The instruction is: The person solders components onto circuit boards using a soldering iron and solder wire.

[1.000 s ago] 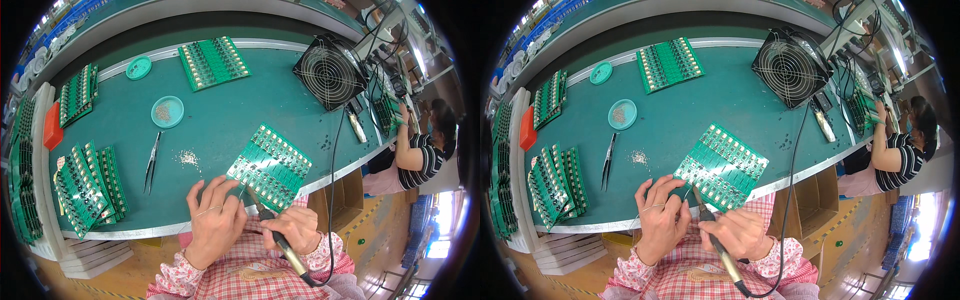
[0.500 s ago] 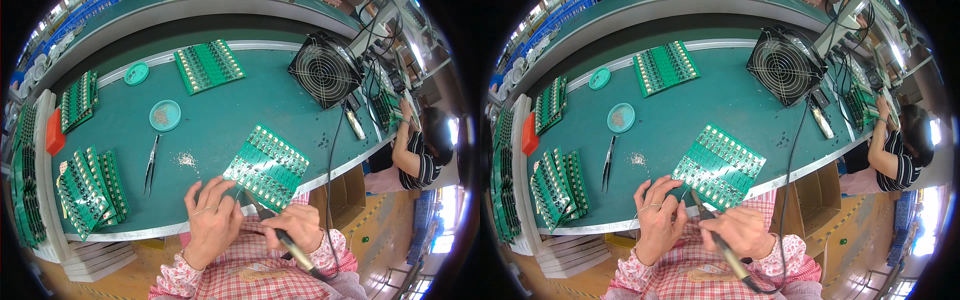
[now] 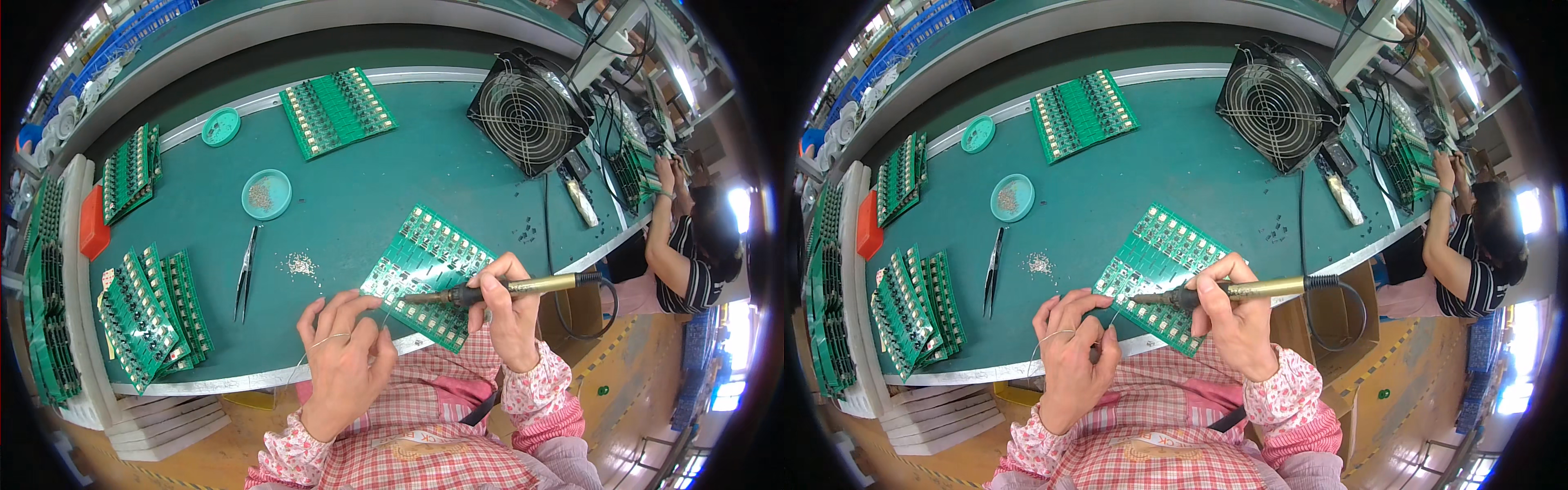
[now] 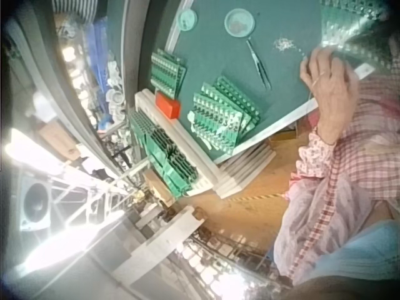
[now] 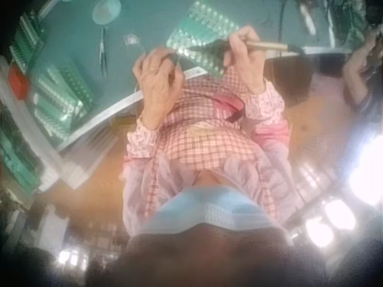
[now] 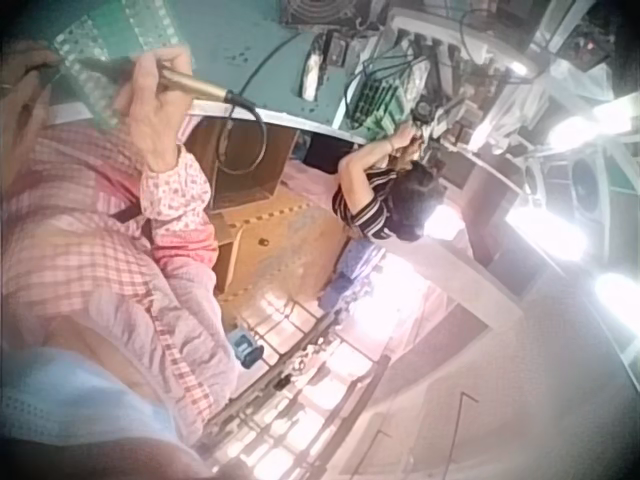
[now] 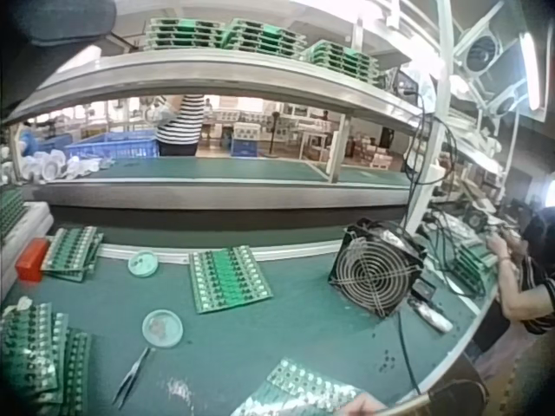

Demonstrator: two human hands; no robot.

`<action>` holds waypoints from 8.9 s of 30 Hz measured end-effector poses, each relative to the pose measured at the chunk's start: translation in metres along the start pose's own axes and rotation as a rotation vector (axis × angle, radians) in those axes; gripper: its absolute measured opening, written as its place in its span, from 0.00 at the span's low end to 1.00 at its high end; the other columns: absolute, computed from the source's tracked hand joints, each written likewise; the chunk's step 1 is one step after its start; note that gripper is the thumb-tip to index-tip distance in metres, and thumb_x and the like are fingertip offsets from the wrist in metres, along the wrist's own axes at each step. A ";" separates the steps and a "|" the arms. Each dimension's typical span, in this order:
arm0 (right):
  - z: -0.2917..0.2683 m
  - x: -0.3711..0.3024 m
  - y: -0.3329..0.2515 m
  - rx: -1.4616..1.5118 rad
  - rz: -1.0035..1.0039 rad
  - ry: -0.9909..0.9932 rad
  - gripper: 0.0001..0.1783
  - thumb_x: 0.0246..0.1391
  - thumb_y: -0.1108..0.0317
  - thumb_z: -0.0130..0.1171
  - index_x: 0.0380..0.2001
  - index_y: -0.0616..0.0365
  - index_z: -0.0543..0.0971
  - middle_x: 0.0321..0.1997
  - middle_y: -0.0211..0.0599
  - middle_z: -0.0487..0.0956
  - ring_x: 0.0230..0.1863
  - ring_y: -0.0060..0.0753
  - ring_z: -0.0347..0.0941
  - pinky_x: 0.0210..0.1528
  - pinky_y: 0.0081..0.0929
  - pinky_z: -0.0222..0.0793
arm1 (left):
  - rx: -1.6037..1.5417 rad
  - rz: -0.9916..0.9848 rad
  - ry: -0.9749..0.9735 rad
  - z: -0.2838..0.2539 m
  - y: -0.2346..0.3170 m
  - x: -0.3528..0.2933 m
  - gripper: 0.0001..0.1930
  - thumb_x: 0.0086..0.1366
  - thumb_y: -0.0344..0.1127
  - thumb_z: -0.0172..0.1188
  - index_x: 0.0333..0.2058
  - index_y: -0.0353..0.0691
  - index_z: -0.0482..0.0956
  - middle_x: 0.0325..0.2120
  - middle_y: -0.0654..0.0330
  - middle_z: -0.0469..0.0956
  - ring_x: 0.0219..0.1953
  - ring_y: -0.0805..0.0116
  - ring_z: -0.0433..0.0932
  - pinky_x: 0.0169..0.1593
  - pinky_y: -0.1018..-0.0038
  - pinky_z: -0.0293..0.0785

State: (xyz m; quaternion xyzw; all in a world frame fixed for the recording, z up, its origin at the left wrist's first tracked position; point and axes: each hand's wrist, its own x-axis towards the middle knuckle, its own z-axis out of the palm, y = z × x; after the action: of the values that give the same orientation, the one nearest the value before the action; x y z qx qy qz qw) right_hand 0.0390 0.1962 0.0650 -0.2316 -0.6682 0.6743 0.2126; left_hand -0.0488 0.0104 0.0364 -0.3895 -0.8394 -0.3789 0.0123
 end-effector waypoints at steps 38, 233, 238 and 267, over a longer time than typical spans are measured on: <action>-0.010 -0.035 0.008 -0.094 -0.158 0.107 0.09 0.63 0.68 0.54 0.33 0.63 0.72 0.23 0.36 0.78 0.17 0.19 0.73 0.19 0.18 0.68 | -0.022 0.082 0.010 0.000 -0.006 -0.004 0.09 0.54 0.27 0.62 0.20 0.40 0.70 0.46 0.60 0.78 0.55 0.56 0.73 0.63 0.52 0.54; -0.015 -0.078 0.021 -0.686 -0.849 -0.123 0.11 0.41 0.78 0.64 0.32 0.60 0.78 0.14 0.28 0.72 0.14 0.26 0.69 0.18 0.22 0.66 | -0.050 0.174 -0.061 0.012 0.005 -0.009 0.09 0.53 0.30 0.67 0.22 0.41 0.72 0.43 0.62 0.75 0.50 0.60 0.74 0.62 0.53 0.56; -0.029 -0.079 0.026 -0.548 -0.840 -0.021 0.09 0.46 0.77 0.62 0.33 0.61 0.76 0.15 0.33 0.75 0.15 0.29 0.72 0.19 0.24 0.68 | -0.041 0.167 -0.044 0.016 0.009 -0.009 0.14 0.51 0.34 0.72 0.22 0.41 0.71 0.43 0.61 0.74 0.51 0.60 0.73 0.61 0.54 0.57; -0.151 0.057 0.006 -0.493 -0.671 0.631 0.08 0.65 0.72 0.53 0.42 0.62 0.79 0.39 0.31 0.77 0.35 0.20 0.70 0.39 0.21 0.68 | 0.132 0.129 0.133 0.030 0.029 -0.023 0.10 0.50 0.32 0.67 0.32 0.43 0.78 0.43 0.58 0.74 0.49 0.57 0.71 0.53 0.55 0.60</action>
State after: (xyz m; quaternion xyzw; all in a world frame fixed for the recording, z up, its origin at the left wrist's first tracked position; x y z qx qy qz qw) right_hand 0.0834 0.3511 0.0571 -0.2400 -0.7480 0.2891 0.5471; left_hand -0.0052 0.0272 0.0258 -0.4151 -0.8329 -0.3464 0.1180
